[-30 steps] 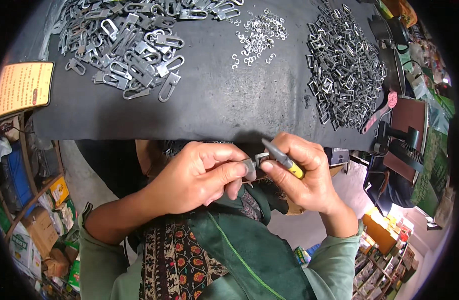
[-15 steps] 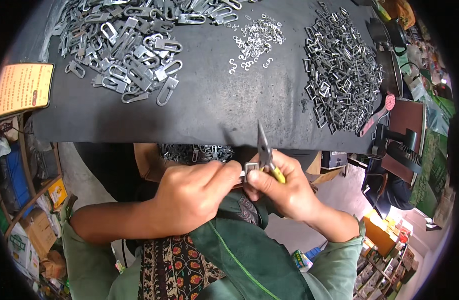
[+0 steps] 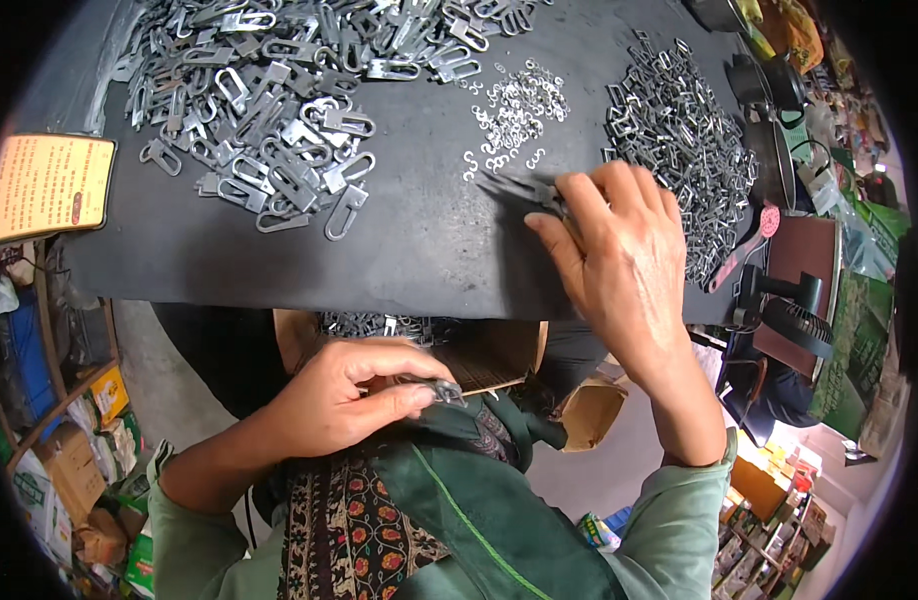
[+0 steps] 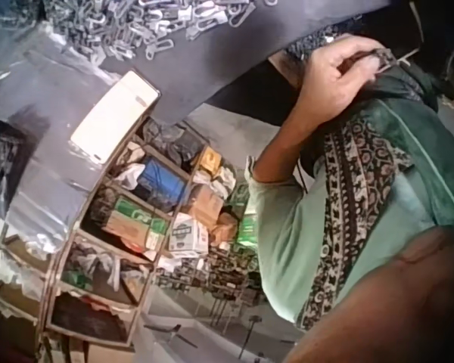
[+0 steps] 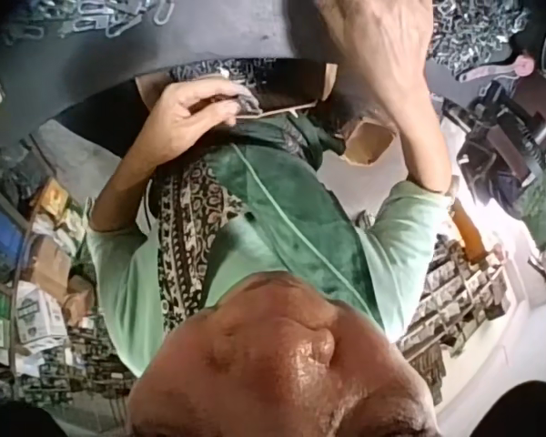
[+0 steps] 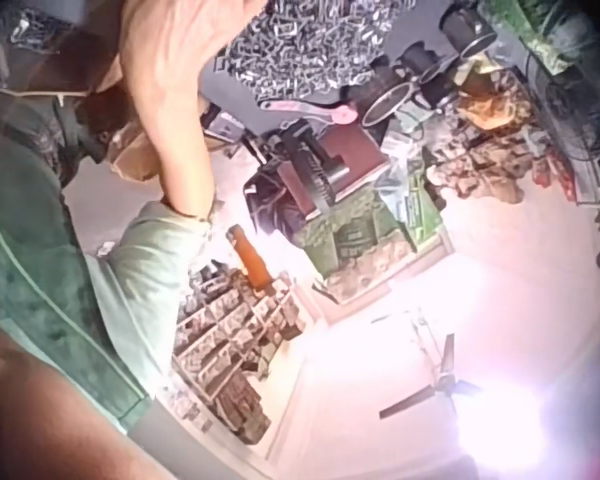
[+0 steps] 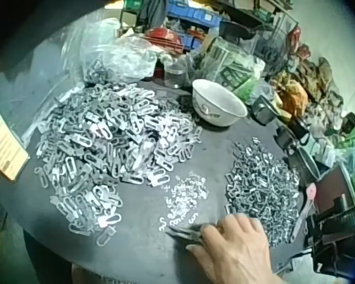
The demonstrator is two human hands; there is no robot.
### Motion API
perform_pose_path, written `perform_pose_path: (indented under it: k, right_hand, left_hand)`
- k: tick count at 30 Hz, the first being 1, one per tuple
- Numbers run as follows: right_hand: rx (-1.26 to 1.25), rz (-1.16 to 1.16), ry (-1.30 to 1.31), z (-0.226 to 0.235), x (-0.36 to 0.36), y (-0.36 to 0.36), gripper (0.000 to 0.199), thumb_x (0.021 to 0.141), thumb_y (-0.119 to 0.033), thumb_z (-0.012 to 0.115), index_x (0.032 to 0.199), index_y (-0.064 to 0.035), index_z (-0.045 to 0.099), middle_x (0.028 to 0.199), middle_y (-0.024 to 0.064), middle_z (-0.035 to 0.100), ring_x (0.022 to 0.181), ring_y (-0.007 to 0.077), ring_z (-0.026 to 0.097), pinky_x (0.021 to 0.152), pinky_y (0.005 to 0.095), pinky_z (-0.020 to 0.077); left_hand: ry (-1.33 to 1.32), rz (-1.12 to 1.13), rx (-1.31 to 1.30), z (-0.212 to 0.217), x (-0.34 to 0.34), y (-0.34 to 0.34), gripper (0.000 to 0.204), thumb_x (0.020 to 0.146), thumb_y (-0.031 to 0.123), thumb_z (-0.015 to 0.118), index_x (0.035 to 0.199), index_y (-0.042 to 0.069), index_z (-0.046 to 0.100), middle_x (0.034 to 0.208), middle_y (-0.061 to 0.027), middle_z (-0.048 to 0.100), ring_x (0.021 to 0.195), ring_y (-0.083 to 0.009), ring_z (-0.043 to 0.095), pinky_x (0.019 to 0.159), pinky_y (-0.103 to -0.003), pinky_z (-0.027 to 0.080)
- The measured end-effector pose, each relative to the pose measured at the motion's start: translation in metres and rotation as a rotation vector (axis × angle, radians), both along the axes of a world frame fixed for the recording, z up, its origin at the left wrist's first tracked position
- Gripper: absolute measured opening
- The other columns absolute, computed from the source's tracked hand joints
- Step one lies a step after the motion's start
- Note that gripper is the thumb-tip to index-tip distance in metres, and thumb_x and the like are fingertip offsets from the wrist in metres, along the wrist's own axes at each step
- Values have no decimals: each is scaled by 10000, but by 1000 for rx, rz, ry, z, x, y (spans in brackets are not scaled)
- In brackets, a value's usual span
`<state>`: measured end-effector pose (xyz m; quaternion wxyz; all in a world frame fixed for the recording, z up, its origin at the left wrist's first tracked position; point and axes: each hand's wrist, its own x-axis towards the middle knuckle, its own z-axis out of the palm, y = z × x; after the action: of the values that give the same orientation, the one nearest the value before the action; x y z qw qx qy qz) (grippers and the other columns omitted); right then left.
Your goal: The person assembles metal buckle components using pliers, pets a cat, and continues assembling the metal parts.
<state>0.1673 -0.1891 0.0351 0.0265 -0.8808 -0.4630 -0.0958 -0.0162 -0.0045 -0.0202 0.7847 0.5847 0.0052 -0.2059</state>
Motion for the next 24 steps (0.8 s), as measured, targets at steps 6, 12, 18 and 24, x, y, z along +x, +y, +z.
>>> perform_pose_path:
  k: [6, 12, 18, 24]
  right_hand:
    - [-97, -25, -9, 0, -7, 15, 244, 774, -281, 753, 853, -92, 621, 815, 73, 519, 803, 247, 542, 707, 380, 407]
    - [-145, -12, -43, 6, -11, 21, 242, 786, -287, 745, 842, -92, 613, 819, 70, 520, 814, 237, 544, 713, 384, 409]
    - [-195, -27, -87, 9, -17, 25, 246, 784, -279, 747, 819, -85, 598, 788, 62, 513, 773, 233, 548, 676, 377, 416]
    - [-233, 110, -11, 33, -16, 19, 276, 761, -287, 755, 814, -85, 575, 765, 56, 499, 731, 223, 542, 637, 369, 417]
  left_hand:
    - [-103, 113, 57, -4, 5, -2, 164, 904, 45, 666, 1051, -26, 692, 883, -53, 630, 760, -95, 535, 680, -250, 422]
    - [20, 215, 6, 3, 5, -3, 148, 908, 40, 679, 1037, -32, 691, 844, -25, 613, 673, -34, 488, 585, -211, 379]
    - [-27, 288, 69, 12, 7, -3, 145, 902, 41, 691, 1024, -35, 689, 831, -13, 616, 670, -20, 494, 573, -209, 386]
    - [162, 325, -46, 19, 12, 17, 114, 893, -20, 654, 998, -47, 688, 880, -34, 633, 725, -47, 559, 626, -201, 435]
